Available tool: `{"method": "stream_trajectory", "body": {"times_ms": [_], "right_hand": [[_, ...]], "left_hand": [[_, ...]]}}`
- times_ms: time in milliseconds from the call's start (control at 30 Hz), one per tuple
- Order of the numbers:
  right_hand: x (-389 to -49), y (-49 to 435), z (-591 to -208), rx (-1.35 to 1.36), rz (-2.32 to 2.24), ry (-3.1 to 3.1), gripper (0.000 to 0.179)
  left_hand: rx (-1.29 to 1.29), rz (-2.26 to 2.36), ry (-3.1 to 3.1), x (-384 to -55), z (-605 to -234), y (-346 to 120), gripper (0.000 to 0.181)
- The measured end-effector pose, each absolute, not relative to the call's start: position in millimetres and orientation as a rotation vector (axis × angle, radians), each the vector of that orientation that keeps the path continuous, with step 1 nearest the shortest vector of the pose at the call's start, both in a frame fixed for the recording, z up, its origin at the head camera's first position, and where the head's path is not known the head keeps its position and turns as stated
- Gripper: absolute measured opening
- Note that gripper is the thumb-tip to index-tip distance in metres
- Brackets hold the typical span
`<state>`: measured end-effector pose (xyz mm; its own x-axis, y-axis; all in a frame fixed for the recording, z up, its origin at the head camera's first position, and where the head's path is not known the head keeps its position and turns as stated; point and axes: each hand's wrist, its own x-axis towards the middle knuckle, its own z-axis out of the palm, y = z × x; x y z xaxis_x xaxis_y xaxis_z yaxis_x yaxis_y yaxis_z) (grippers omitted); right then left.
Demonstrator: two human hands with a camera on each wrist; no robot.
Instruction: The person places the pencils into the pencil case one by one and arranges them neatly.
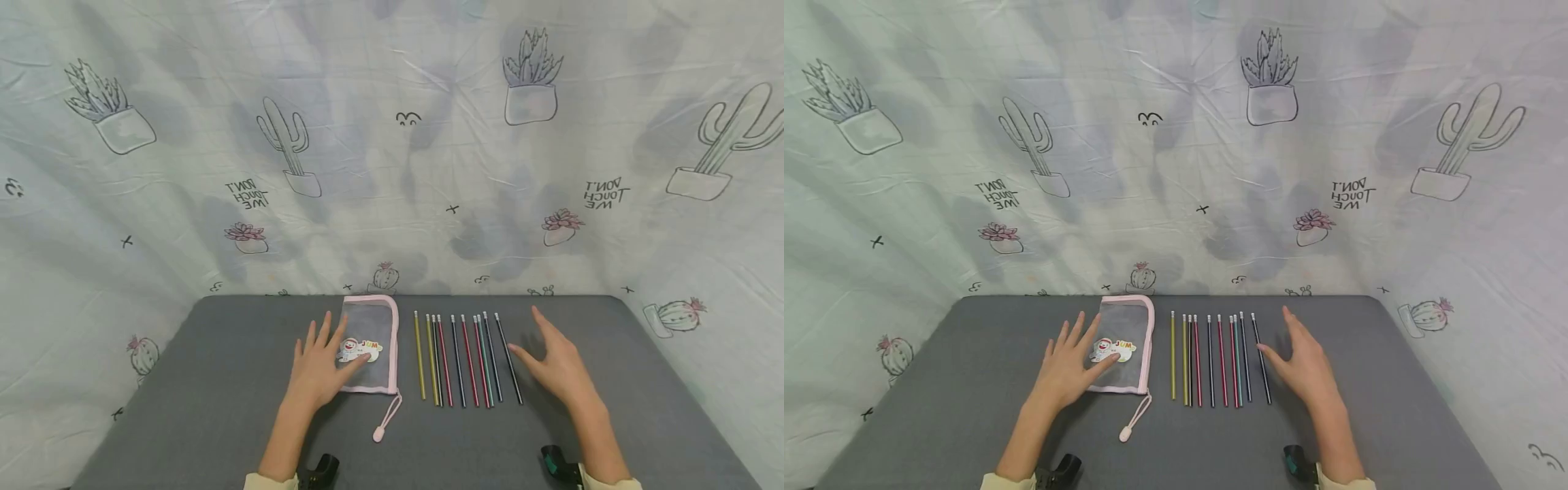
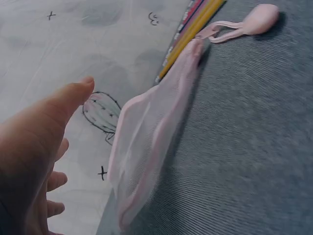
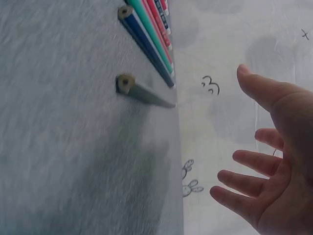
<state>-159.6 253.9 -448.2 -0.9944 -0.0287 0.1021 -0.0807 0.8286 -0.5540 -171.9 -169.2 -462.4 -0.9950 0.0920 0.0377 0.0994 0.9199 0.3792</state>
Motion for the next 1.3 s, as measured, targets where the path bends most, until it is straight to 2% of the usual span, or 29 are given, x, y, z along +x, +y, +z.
{"method": "stream_trajectory", "body": {"times_ms": [400, 1300], "right_hand": [[-168, 231, -442, 0.120, 0.928, -2.882, 0.085], [-191, 163, -435, 0.277, 1.131, -2.750, 0.062]], "left_hand": [[-0.223, -0.767, -2.989, -165, -468, -162, 0.092], [-0.201, -0.725, -2.968, -159, -472, -140, 0.085]]}}
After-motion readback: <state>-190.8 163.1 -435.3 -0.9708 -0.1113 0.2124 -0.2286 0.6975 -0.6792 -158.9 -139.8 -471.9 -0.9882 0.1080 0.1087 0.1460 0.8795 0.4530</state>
